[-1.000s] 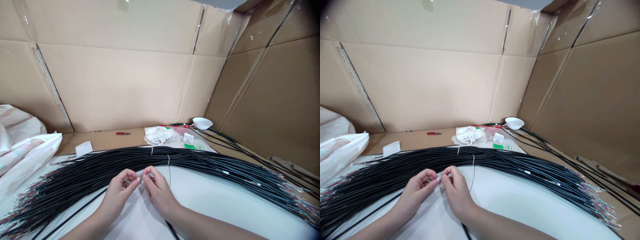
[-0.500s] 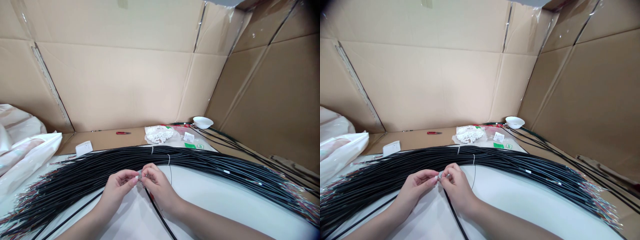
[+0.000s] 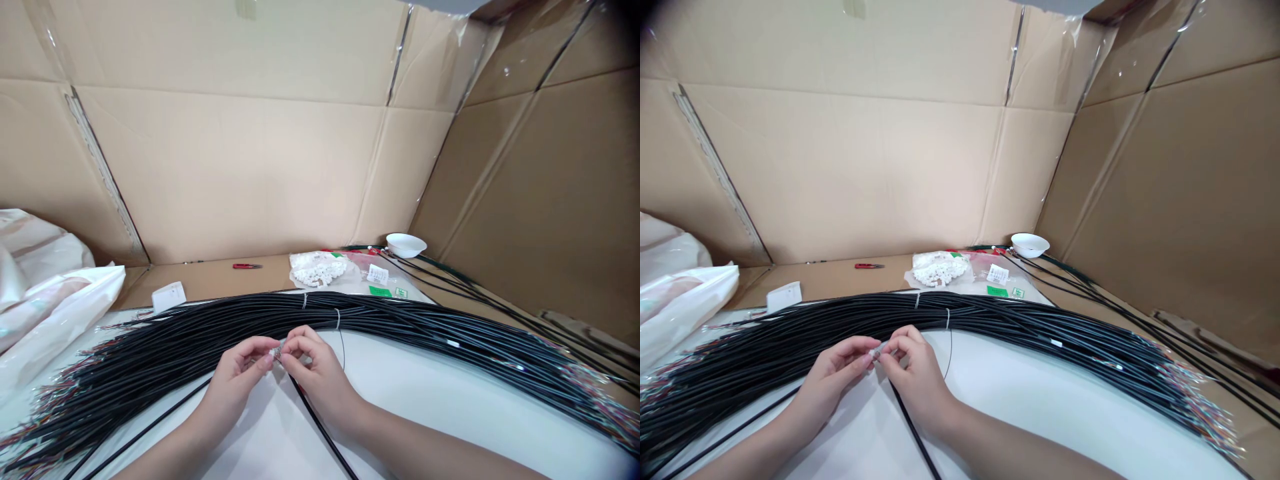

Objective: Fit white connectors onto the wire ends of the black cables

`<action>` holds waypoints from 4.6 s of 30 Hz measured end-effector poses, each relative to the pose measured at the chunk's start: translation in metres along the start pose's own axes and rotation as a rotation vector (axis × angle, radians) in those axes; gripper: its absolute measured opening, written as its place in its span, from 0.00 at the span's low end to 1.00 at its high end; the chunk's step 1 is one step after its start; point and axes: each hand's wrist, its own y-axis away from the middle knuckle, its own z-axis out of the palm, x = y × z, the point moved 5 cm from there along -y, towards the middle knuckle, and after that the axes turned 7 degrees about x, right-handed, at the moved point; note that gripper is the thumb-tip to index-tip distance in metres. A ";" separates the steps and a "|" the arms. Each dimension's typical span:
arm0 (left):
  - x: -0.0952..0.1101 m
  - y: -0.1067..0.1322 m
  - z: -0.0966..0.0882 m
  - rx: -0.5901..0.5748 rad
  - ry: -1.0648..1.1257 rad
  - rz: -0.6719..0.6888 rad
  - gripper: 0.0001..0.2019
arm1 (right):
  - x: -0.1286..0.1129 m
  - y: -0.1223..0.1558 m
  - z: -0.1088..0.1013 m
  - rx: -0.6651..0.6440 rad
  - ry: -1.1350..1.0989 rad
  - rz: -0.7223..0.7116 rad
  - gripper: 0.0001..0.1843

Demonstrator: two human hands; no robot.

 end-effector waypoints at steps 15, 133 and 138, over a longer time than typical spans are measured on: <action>0.005 0.001 0.001 -0.012 -0.047 0.021 0.06 | -0.006 0.003 -0.001 0.043 0.160 -0.137 0.07; -0.006 -0.004 0.002 -0.071 0.008 -0.098 0.10 | -0.035 0.026 0.012 0.141 1.121 -1.023 0.10; -0.009 -0.004 0.003 -0.077 0.027 -0.123 0.09 | -0.033 0.026 0.013 0.135 1.108 -0.998 0.09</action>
